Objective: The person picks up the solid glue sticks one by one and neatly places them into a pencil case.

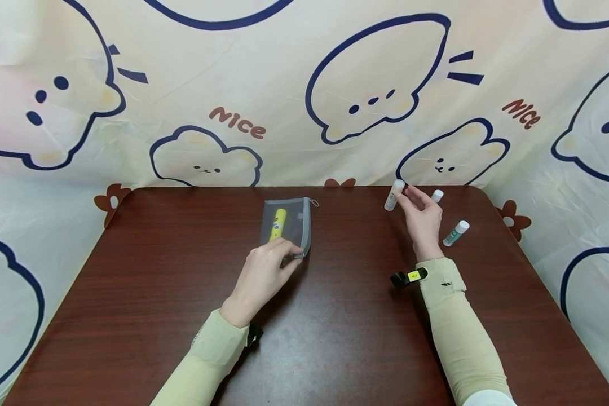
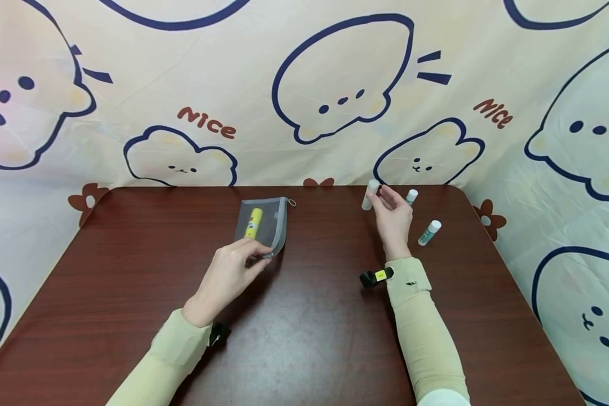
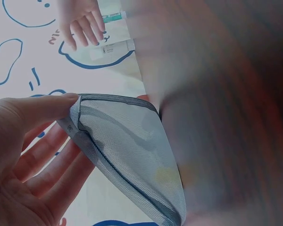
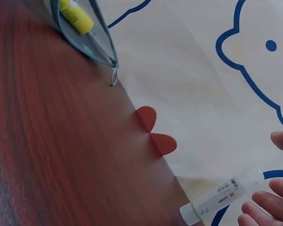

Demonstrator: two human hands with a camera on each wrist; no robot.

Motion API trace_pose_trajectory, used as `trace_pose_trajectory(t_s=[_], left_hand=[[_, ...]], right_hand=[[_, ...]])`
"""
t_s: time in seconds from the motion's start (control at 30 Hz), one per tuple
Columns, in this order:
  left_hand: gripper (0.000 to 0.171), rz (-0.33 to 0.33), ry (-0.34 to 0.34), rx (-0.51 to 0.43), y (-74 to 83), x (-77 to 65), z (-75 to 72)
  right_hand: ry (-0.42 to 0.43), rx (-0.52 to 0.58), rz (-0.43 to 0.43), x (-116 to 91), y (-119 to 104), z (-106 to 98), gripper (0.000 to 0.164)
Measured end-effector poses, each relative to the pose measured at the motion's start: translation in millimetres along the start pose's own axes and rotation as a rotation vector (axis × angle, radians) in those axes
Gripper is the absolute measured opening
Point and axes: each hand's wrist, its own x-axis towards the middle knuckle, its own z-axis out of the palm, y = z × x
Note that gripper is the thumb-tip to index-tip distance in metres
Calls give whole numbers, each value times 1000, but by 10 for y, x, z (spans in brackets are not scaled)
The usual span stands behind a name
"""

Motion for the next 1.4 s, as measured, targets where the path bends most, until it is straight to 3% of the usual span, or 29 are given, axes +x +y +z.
trace_pose_trajectory(t_s=[0.73, 1.1, 1.4], left_hand=[[17, -4, -7, -12, -3, -2, 3], [18, 1, -7, -10, -7, -13, 9], [17, -10, -14, -10, -6, -11, 2]], right_hand=[[-44, -90, 40, 199, 122, 46, 59], [-66, -157, -22, 327, 210, 105, 57], [-96, -175, 6, 423, 237, 148, 52]])
